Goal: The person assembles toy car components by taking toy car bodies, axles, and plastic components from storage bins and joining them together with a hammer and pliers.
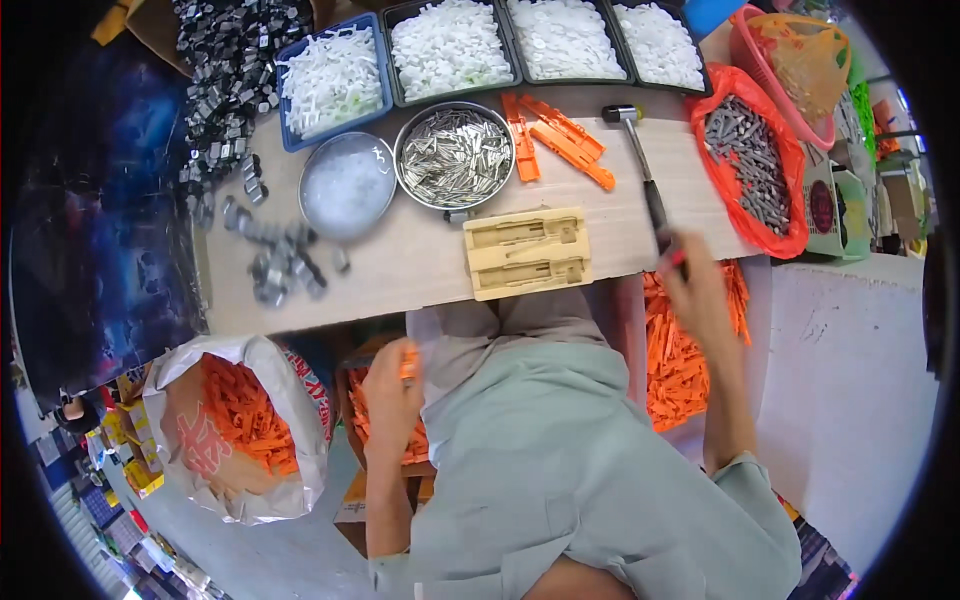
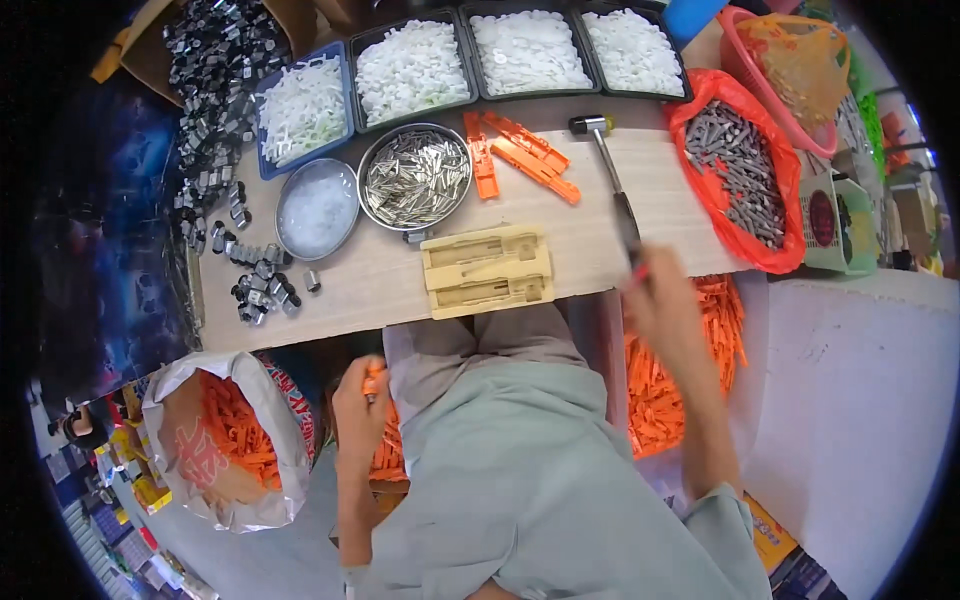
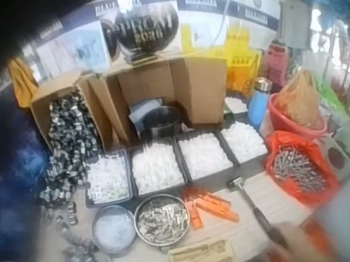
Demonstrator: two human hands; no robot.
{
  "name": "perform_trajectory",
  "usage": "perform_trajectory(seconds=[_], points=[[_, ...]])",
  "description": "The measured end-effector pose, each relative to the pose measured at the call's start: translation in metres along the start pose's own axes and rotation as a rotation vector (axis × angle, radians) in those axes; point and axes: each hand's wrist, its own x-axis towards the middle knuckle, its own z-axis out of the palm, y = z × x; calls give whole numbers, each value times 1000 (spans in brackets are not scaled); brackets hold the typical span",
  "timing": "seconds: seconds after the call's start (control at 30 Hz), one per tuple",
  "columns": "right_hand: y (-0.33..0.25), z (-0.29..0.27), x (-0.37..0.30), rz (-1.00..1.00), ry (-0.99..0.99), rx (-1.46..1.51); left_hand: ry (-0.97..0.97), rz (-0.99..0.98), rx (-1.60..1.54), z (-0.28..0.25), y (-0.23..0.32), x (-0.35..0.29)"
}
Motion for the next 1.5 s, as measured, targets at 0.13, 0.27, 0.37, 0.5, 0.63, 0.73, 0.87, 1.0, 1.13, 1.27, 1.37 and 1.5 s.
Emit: perform_trajectory(seconds=[0.13, 0.27, 0.37, 0.5, 0.63, 0.73, 0.87, 1.0, 1.13, 1.27, 1.37, 1.5], points=[[66, -1, 74, -210, 321, -544, -331, -488, 395, 11, -105, -84], [6, 28, 89, -610, 524, -490, -377, -703, 614, 60, -202, -161], [-29, 65, 95, -501, 289, -370, -255, -801, 758, 82, -224, -178], [-19, 73, 109, -503, 234, -320, 54, -485, 930, 75, -204, -155], [-17, 61, 80, -535, 298, -87, 299, -222, 479, 26, -108, -75], [-29, 56, 43, -500, 96, 57, 375, 120, 108, 12, -18, -14], [-42, 72, 28, -638, -94, -98, 168, 533, 69, 31, 47, 46], [-61, 75, 42, -781, 19, -228, -55, 572, 278, 71, 55, 63], [-58, 87, 98, -750, 136, -145, -27, 580, 416, 74, 49, 59], [-50, 89, 133, -850, 46, -213, -11, 544, 369, 74, 58, 57], [-40, 82, 135, -911, -26, -208, 51, 502, 276, 61, 53, 52], [-64, 63, 98, -1024, 51, -297, 489, 316, 172, 27, 20, 67]])
